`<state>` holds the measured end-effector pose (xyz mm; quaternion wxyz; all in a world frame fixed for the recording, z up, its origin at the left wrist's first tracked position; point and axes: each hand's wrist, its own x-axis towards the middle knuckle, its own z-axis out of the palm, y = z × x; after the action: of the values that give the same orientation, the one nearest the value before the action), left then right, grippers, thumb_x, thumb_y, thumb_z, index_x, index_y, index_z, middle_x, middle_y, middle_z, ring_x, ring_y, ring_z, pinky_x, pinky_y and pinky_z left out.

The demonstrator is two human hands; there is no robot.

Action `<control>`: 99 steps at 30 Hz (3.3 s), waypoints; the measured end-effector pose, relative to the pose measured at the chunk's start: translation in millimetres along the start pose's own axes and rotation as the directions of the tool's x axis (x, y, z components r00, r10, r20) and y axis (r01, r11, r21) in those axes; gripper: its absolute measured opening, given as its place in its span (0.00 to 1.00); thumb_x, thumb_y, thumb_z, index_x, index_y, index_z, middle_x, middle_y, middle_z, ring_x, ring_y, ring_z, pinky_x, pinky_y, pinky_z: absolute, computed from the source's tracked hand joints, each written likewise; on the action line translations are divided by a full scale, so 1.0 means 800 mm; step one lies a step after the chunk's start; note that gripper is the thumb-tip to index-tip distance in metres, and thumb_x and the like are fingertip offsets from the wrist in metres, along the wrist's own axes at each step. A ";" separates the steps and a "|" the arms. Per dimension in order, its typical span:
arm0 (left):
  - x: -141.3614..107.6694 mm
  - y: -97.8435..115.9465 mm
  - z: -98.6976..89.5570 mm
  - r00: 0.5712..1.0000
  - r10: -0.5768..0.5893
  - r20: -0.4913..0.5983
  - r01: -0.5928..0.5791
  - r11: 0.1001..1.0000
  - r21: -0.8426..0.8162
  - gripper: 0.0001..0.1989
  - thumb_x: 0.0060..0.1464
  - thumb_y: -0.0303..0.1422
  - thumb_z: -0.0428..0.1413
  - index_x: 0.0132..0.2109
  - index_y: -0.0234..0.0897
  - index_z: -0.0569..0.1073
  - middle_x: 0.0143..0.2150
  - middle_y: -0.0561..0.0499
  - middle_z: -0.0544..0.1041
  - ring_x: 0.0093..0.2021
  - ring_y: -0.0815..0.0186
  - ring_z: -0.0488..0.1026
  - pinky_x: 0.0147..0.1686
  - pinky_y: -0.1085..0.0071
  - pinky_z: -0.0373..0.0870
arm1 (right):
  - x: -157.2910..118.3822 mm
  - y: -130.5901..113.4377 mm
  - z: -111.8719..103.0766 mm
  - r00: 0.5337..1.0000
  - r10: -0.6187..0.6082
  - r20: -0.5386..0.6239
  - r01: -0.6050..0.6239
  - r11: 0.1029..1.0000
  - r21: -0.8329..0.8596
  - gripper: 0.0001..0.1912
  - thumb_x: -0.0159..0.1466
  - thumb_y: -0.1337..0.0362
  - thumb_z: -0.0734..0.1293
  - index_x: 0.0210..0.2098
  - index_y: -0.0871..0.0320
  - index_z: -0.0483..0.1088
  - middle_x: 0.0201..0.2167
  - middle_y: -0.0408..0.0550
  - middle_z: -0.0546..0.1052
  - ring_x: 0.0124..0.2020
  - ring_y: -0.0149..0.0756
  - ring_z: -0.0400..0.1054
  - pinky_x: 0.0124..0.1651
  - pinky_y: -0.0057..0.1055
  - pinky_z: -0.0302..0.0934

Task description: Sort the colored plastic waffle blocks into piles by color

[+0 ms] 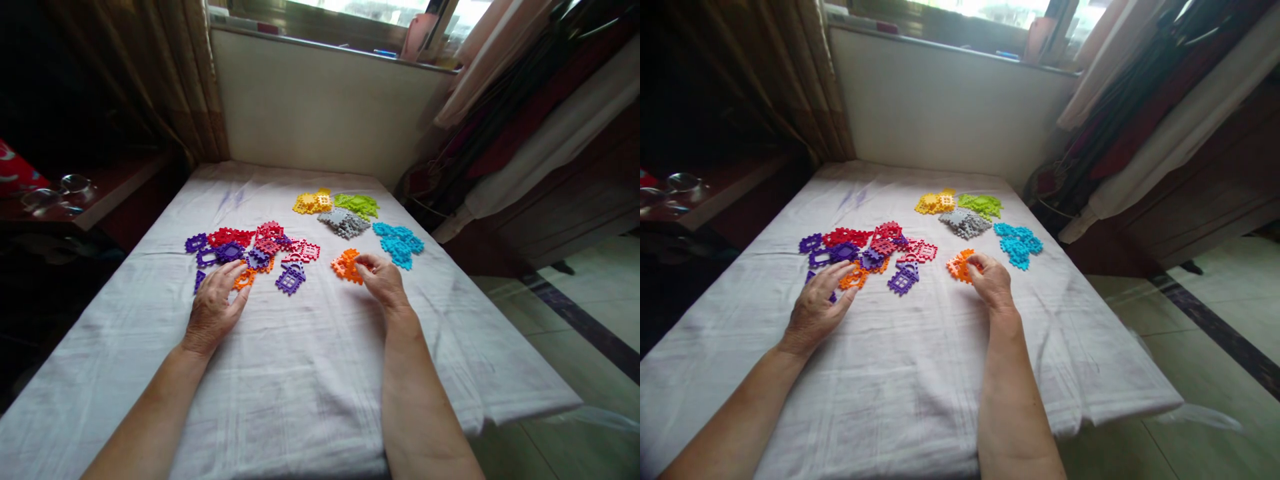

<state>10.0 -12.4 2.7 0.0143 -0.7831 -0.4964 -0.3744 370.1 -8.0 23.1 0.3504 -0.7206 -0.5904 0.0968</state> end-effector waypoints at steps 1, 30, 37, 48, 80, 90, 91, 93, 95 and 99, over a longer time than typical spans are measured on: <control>0.000 -0.002 0.000 1.000 -0.013 0.002 0.013 1.000 0.005 0.20 0.62 0.38 0.51 0.60 0.42 0.69 0.60 0.44 0.74 0.60 0.56 0.70 0.62 0.53 0.64 | 0.000 0.001 0.003 1.000 -0.027 0.001 0.027 1.000 -0.002 0.11 0.57 0.62 0.65 0.36 0.53 0.78 0.37 0.47 0.81 0.37 0.39 0.73 0.44 0.36 0.66; 0.097 -0.071 0.015 0.940 -0.182 0.289 0.060 0.921 0.385 0.19 0.60 0.44 0.49 0.50 0.51 0.79 0.63 0.43 0.71 0.67 0.45 0.60 0.63 0.34 0.47 | -0.005 -0.030 0.025 0.985 -0.087 -0.149 0.105 0.987 0.122 0.13 0.61 0.64 0.62 0.37 0.55 0.79 0.38 0.51 0.82 0.40 0.40 0.74 0.49 0.36 0.67; 0.045 -0.038 0.003 0.950 -0.097 0.296 -0.021 0.929 0.369 0.19 0.55 0.46 0.54 0.49 0.47 0.80 0.64 0.42 0.71 0.67 0.43 0.59 0.64 0.35 0.45 | -0.006 -0.031 0.022 0.985 -0.079 -0.154 0.101 0.985 0.138 0.13 0.62 0.64 0.62 0.37 0.56 0.78 0.38 0.51 0.81 0.41 0.40 0.74 0.50 0.35 0.66; 0.002 0.006 0.000 0.999 0.011 0.043 -0.017 0.991 0.130 0.11 0.60 0.41 0.52 0.42 0.43 0.77 0.45 0.47 0.82 0.50 0.56 0.76 0.57 0.54 0.66 | -0.009 -0.040 0.026 0.988 -0.090 -0.122 0.111 0.978 0.178 0.12 0.61 0.63 0.63 0.37 0.55 0.79 0.37 0.50 0.82 0.39 0.39 0.74 0.49 0.35 0.66; 0.004 0.000 0.009 0.990 -0.136 0.048 0.114 0.944 0.309 0.23 0.57 0.46 0.54 0.57 0.43 0.73 0.59 0.43 0.75 0.60 0.51 0.68 0.63 0.51 0.56 | -0.009 -0.041 0.029 0.999 0.039 0.031 -0.049 0.911 0.409 0.17 0.60 0.55 0.63 0.40 0.56 0.78 0.31 0.46 0.81 0.31 0.36 0.72 0.37 0.31 0.65; 0.002 -0.003 0.012 0.968 -0.215 0.126 0.164 0.931 0.327 0.16 0.58 0.42 0.54 0.49 0.43 0.77 0.54 0.44 0.79 0.59 0.50 0.70 0.66 0.42 0.46 | 0.007 0.008 0.003 0.976 0.209 -0.062 -0.205 0.977 0.053 0.13 0.56 0.58 0.64 0.36 0.55 0.77 0.24 0.42 0.77 0.26 0.34 0.67 0.31 0.28 0.57; 0.002 -0.003 0.012 0.970 -0.210 0.124 0.161 0.933 0.322 0.15 0.58 0.42 0.54 0.48 0.43 0.77 0.53 0.45 0.79 0.58 0.51 0.70 0.66 0.43 0.46 | 0.007 0.008 0.004 0.976 0.212 -0.051 -0.210 0.977 0.039 0.13 0.57 0.58 0.64 0.36 0.54 0.77 0.25 0.42 0.78 0.26 0.34 0.68 0.31 0.28 0.57; 0.002 -0.003 0.011 0.972 -0.201 0.119 0.155 0.936 0.316 0.15 0.57 0.42 0.55 0.48 0.44 0.77 0.53 0.45 0.80 0.57 0.52 0.71 0.66 0.43 0.46 | 0.006 0.006 0.006 0.974 0.224 -0.039 -0.224 0.975 0.016 0.13 0.57 0.58 0.64 0.36 0.53 0.78 0.27 0.43 0.79 0.27 0.34 0.68 0.32 0.29 0.58; 0.001 -0.002 0.011 0.974 -0.193 0.115 0.150 0.939 0.310 0.16 0.57 0.42 0.55 0.50 0.44 0.76 0.53 0.45 0.79 0.56 0.52 0.72 0.66 0.44 0.48 | 0.005 0.004 0.007 0.969 0.244 -0.050 -0.244 0.970 0.004 0.13 0.57 0.58 0.64 0.36 0.53 0.78 0.29 0.44 0.80 0.29 0.35 0.69 0.33 0.30 0.58; 0.000 -0.001 0.009 0.984 -0.155 0.087 0.123 0.948 0.294 0.19 0.57 0.43 0.56 0.54 0.44 0.74 0.53 0.45 0.79 0.54 0.53 0.73 0.65 0.46 0.51 | 0.005 0.005 0.009 0.963 0.255 -0.088 -0.253 0.967 0.032 0.14 0.57 0.58 0.64 0.37 0.53 0.79 0.31 0.46 0.81 0.31 0.36 0.71 0.35 0.30 0.60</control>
<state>13.3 -9.3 -3.0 0.0743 -0.7550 -0.5993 -0.2553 370.3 -1.8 16.4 0.3690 -0.7903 -0.4757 0.1140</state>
